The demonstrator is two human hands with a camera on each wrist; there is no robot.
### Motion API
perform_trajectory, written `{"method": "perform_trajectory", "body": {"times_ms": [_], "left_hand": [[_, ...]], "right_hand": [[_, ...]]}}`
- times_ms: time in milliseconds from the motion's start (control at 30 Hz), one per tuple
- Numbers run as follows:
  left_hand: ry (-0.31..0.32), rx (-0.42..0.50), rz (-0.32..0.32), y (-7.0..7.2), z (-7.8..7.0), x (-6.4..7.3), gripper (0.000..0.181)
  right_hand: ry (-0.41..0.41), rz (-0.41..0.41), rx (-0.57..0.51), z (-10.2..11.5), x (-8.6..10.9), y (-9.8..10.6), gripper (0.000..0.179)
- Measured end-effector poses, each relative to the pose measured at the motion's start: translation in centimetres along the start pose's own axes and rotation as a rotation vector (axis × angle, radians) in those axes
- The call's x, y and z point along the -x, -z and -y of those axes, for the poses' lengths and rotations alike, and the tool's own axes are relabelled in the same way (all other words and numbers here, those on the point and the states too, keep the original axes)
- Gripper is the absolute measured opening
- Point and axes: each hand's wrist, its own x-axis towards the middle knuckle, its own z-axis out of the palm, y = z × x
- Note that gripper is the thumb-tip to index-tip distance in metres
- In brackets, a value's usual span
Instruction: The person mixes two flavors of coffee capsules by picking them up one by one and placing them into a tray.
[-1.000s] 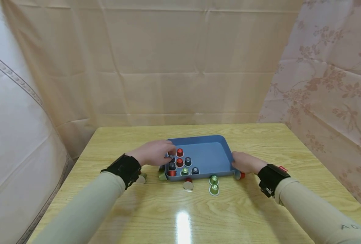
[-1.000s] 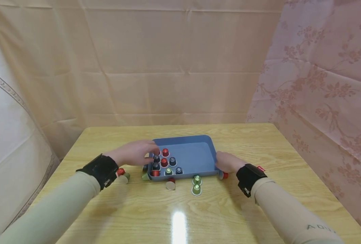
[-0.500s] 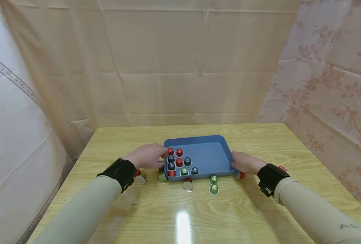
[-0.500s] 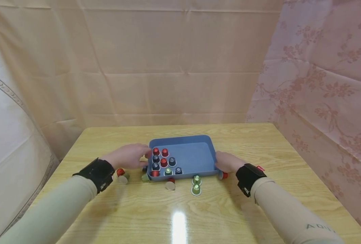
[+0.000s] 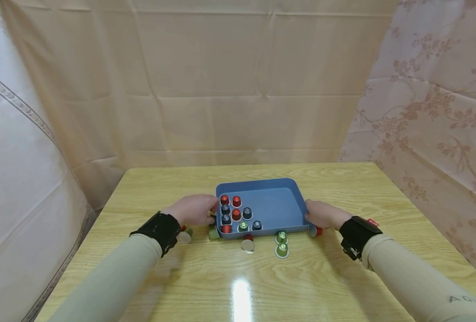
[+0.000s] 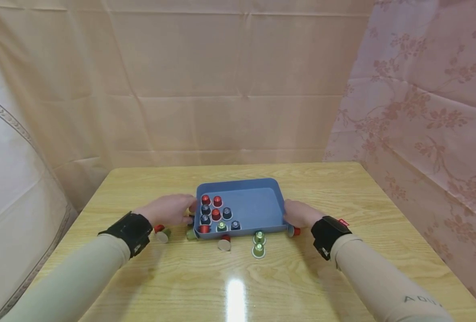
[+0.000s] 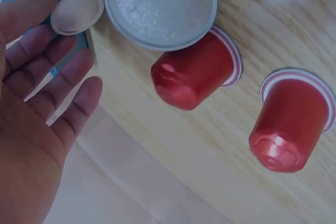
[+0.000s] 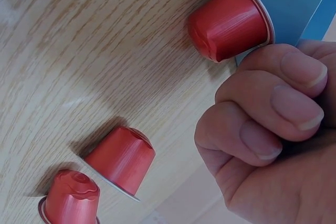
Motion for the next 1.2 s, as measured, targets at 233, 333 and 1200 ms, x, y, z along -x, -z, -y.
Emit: {"method": "perform_trajectory", "body": {"times_ms": [233, 333, 1200], "left_hand": [[0.015, 0.062, 0.002, -0.5, 0.1, -0.1, 0.019], [0.008, 0.068, 0.003, -0.7, 0.3, -0.1, 0.019], [-0.083, -0.134, 0.000, -1.3, 1.6, 0.6, 0.014]], "right_hand": [[0.001, -0.005, 0.006, 0.0, 0.0, 0.0, 0.023], [0.002, -0.005, 0.011, 0.1, 0.1, 0.0, 0.024], [-0.009, 0.000, 0.004, 0.0, -0.1, 0.0, 0.025]]}}
